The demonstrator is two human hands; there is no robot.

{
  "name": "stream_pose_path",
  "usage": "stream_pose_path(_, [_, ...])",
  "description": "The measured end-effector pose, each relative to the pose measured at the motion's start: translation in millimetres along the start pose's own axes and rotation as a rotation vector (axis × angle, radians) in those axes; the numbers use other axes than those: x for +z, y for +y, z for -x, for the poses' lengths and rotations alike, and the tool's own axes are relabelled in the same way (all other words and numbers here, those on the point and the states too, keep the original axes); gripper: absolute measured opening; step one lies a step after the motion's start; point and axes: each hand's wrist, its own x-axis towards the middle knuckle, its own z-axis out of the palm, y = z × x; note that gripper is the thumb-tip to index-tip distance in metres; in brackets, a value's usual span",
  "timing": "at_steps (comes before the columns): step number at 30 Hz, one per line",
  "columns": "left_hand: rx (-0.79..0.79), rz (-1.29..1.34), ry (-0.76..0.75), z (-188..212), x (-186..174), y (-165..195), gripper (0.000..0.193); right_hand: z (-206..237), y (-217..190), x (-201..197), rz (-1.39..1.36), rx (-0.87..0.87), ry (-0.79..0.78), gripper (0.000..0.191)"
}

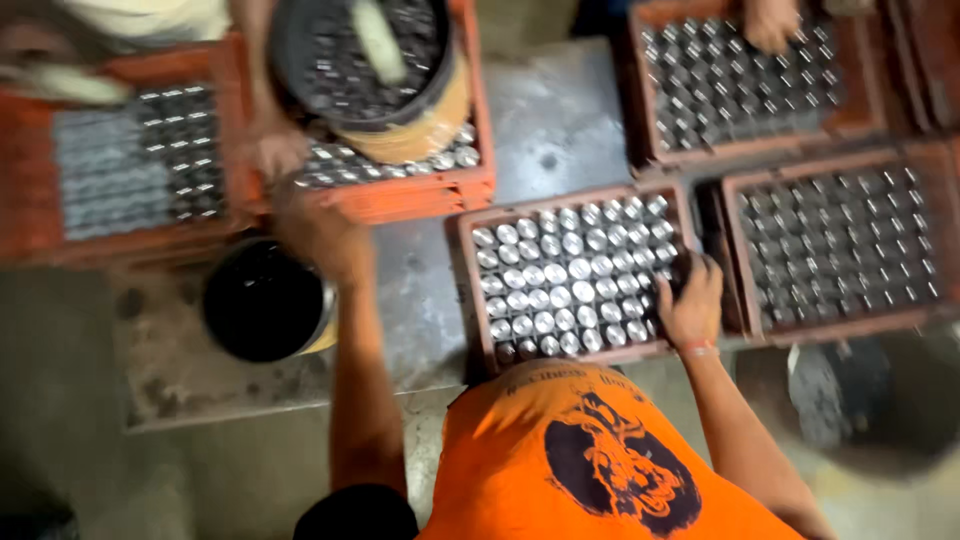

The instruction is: The person picks dark wax pieces by hand from a bucket and places them one at a time into the metal candle cups arranged in trays on the workbench, working across the tray rows. Later they take a white cylindrical candle and press it into the filled cups, moving between trays.

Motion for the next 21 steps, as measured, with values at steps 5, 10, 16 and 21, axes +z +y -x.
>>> stream_pose_path(5, [-0.589, -0.531, -0.491, 37, -38, -116, 0.045, 0, 1, 1, 0.023, 0.088, 0.000, 0.061])
stream_pose_path(10, [-0.682, -0.614, -0.785, 49, -29, -148, 0.068, -4, -5, -1, 0.034, 0.085, -0.057, 0.061])
stream_pose_path(16, [-0.438, -0.600, -0.709, 57, -33, -146, 0.056, -6, 4, 7, 0.085, 0.285, -0.057, 0.066])
stream_pose_path(21, [-0.323, -0.557, -0.654, 53, -33, -146, 0.027, -4, 21, 19, 0.109, 0.282, -0.057, 0.053])
